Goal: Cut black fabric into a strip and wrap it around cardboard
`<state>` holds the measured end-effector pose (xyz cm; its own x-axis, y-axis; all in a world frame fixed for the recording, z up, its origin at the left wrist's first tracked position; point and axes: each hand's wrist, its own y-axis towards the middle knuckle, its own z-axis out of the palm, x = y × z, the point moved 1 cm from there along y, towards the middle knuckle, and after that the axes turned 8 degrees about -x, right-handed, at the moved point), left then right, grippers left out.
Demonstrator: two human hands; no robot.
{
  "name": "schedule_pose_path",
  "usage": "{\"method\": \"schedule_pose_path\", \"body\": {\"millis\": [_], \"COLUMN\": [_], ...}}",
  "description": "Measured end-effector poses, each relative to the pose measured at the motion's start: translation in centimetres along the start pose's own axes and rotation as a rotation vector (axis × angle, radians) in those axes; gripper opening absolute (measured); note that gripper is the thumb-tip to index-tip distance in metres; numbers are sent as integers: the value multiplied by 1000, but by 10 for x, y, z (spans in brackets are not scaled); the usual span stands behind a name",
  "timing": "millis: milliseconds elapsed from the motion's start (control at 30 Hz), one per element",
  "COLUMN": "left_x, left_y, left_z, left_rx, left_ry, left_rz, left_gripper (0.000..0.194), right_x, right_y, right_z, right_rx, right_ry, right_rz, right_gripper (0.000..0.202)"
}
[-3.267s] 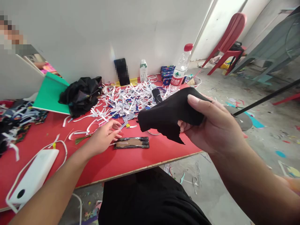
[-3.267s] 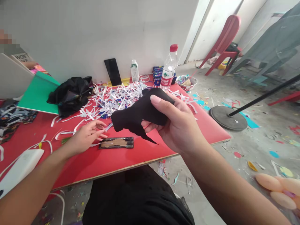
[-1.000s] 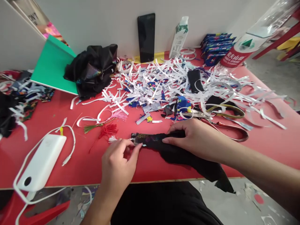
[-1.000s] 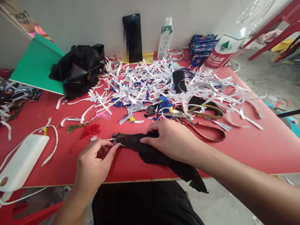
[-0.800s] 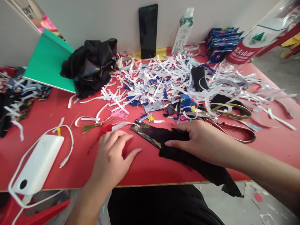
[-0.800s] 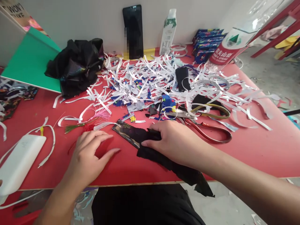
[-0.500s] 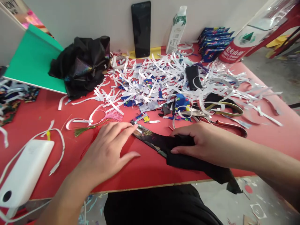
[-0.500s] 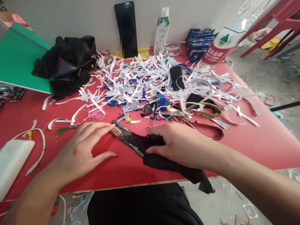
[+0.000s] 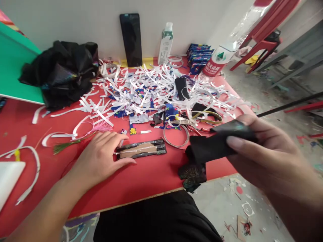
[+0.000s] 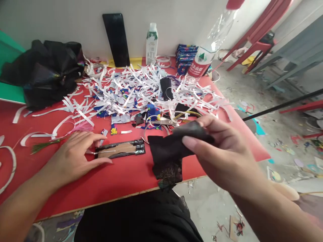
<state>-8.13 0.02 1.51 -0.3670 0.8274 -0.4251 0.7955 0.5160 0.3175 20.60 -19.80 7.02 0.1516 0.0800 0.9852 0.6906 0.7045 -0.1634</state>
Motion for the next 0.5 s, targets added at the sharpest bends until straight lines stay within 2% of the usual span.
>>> {"method": "schedule_pose_path", "body": {"millis": [100,167,233,300,433,500], "left_x": [-5,-8,-7,-4,5,6], "left_y": [2,5,9,13,20,23], "left_z": [-4,-6,-6,-4,-2,-3], "left_rx": [-78,-115,-104,-64,-82,-105], "left_ry": [-120,-157,-192,-271,-513,-621], "left_rz": [-127,-236,-351,-457,-698,-815], "left_gripper": [56,48,41,36,38,42], "right_x": [-3,-3,-1,4,22,33], "right_y": [0,3,8,15,22,22], "right_z": [11,18,22,24,22,23], "right_rx": [31,38,65,116,314,415], "right_ry": [96,119,100,0,-346,-349], "right_rz": [98,96,57,-65,-477,-540], "right_gripper": [34,34,33,31,38,40]}}
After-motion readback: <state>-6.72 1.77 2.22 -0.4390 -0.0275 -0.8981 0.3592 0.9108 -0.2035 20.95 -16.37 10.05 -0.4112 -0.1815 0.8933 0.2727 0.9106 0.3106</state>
